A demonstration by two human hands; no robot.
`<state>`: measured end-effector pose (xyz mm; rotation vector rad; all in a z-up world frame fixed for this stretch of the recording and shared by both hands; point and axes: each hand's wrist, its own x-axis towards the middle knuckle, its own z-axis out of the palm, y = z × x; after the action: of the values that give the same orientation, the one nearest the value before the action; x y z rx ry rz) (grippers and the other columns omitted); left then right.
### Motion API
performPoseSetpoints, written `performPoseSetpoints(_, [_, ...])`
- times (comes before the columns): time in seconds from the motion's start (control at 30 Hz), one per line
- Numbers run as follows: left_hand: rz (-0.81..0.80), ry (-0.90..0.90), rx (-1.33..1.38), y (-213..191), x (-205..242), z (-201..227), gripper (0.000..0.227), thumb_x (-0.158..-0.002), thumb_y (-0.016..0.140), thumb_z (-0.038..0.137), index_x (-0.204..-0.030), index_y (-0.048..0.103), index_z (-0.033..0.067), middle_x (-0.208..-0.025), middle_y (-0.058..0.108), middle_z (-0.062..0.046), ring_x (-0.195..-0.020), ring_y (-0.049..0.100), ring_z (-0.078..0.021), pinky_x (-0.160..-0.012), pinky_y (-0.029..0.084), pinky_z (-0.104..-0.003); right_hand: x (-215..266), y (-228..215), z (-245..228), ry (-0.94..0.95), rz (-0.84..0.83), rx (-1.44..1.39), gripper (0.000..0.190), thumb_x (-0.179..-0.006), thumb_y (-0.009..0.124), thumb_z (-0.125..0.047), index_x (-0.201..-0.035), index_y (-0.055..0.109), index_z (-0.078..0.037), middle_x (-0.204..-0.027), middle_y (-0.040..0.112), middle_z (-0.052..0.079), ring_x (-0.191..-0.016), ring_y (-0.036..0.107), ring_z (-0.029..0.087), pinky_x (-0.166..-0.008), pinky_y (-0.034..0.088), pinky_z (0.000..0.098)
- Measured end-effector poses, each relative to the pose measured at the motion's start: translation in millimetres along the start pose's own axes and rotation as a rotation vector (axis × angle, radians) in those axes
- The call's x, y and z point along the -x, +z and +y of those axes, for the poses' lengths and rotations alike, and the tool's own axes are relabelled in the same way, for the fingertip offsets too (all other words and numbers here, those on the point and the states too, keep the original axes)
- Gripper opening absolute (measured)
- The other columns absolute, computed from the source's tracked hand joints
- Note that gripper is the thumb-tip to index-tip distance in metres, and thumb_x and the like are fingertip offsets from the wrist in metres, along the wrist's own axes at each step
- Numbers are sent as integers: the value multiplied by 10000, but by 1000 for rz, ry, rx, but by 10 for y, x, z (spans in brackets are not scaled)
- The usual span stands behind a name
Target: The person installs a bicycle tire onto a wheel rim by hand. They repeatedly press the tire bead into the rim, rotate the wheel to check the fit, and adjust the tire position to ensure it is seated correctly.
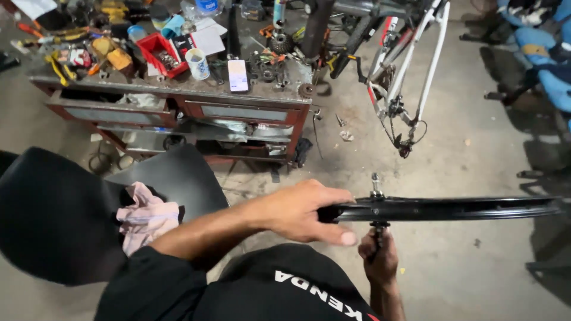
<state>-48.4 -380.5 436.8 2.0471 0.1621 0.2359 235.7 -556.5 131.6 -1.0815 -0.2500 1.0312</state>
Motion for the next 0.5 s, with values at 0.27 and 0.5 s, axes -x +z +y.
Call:
performPoseSetpoints(0.27, [350, 258, -203, -835, 475, -684, 661, -959, 414, 693, -1263, 639, 150, -1096, 671, -32, -941, 660, -182, -782, 548, -347, -551, 730, 92, -20, -373, 172, 416, -993, 532, -486, -924, 523, -76, -546, 486, 107, -443, 485, 225, -422, 372, 365])
performPoseSetpoints(0.5, [264, 230, -466, -1155, -11, -1565, 837, -837, 658, 808, -1445, 508, 253, -1278, 667, -61, -1217, 672, -355, -998, 578, -573, -1383, 1008, -289, 132, -334, 224, 479, -1059, 540, -469, -822, 605, -59, -548, 453, 121, -460, 472, 256, -322, 334, 290])
